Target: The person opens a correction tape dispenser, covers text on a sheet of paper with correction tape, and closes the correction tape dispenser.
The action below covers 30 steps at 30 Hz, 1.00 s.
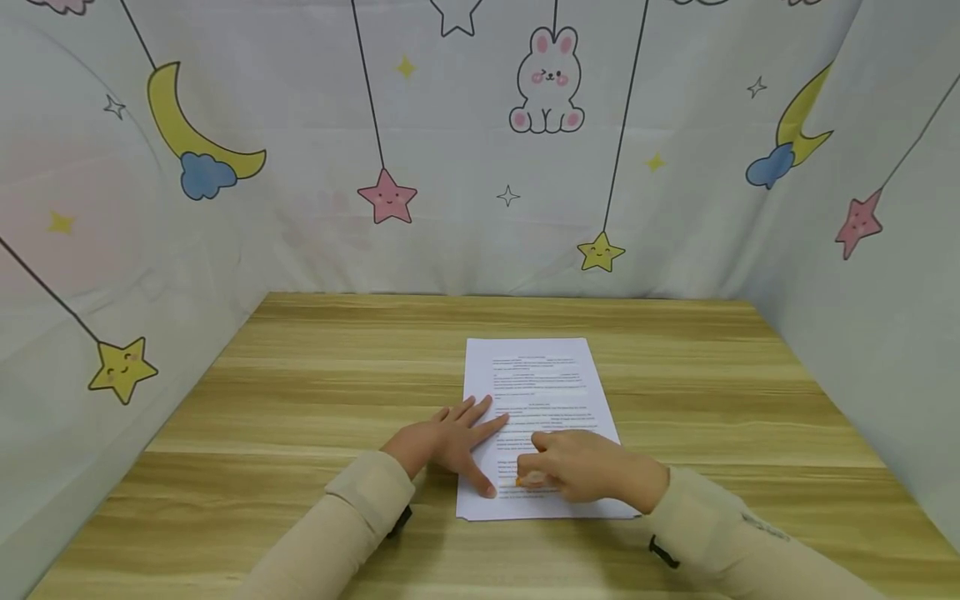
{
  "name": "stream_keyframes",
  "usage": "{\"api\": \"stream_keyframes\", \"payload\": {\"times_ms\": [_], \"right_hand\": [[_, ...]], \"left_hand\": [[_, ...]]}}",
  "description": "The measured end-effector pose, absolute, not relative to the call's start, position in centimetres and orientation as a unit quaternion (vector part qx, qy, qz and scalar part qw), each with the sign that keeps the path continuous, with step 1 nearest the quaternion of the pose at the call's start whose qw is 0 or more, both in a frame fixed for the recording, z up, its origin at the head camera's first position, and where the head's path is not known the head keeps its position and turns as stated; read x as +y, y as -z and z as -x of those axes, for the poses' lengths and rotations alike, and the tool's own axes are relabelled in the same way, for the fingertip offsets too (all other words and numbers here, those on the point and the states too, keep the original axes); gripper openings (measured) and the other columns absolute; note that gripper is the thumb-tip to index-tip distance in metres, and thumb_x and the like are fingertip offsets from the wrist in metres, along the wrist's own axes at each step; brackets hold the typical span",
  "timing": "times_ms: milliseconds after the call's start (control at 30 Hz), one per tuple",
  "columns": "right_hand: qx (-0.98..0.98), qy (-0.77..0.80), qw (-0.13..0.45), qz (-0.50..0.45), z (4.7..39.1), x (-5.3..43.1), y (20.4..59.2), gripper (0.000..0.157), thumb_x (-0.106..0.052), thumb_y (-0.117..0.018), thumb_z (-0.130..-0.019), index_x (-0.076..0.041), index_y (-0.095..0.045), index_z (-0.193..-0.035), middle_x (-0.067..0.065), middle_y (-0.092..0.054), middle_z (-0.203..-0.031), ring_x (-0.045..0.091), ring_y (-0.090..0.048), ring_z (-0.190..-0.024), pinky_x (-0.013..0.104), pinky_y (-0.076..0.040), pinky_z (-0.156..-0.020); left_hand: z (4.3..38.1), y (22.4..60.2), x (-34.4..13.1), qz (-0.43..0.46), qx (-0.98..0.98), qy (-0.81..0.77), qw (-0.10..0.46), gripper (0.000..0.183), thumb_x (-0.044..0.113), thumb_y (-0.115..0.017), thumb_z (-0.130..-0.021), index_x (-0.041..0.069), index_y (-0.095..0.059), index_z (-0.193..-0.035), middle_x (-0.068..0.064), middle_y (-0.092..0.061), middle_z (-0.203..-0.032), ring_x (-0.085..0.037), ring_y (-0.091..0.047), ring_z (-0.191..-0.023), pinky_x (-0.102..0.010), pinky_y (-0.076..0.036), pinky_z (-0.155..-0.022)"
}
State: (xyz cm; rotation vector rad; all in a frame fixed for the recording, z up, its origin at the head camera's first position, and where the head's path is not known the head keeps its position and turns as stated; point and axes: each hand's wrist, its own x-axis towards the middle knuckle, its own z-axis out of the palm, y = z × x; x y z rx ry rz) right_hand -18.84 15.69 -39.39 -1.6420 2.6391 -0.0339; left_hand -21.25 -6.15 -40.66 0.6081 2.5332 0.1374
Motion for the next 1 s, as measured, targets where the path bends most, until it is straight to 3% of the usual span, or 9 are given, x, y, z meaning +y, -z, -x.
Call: {"api": "stream_keyframes", "payload": {"times_ms": [533,1000], "right_hand": [[0.852,0.011,-0.001,0.523,18.9,18.2,39.4,0.010,-0.029,-0.056,-0.089,-0.028,-0.061,-0.098,-0.006,-0.048,-0.077,0.002,-0.036,-0.060,0.017,-0.037,-0.055],[0.851,0.013,-0.004,0.524,18.8,19.7,39.2,0.013,-0.021,-0.062,-0.086,-0.027,-0.062,-0.098,-0.006,-0.049,-0.079,0.002,-0.036,-0.061,0.015,-0.036,-0.054]], "left_hand": [[21.8,41.8,-6.3,-0.228,0.936,-0.054,0.264,0.102,0.066,-0.066,-0.068,0.036,-0.009,-0.147,0.003,0.008,-0.156,-0.022,0.007,-0.144,-0.048,-0.004,-0.115],[21.3,40.6,-6.2,-0.229,0.935,-0.050,0.266,0.100,0.064,-0.065,-0.070,0.034,-0.011,-0.148,0.001,0.006,-0.157,-0.023,0.005,-0.144,-0.048,-0.005,-0.115]]}}
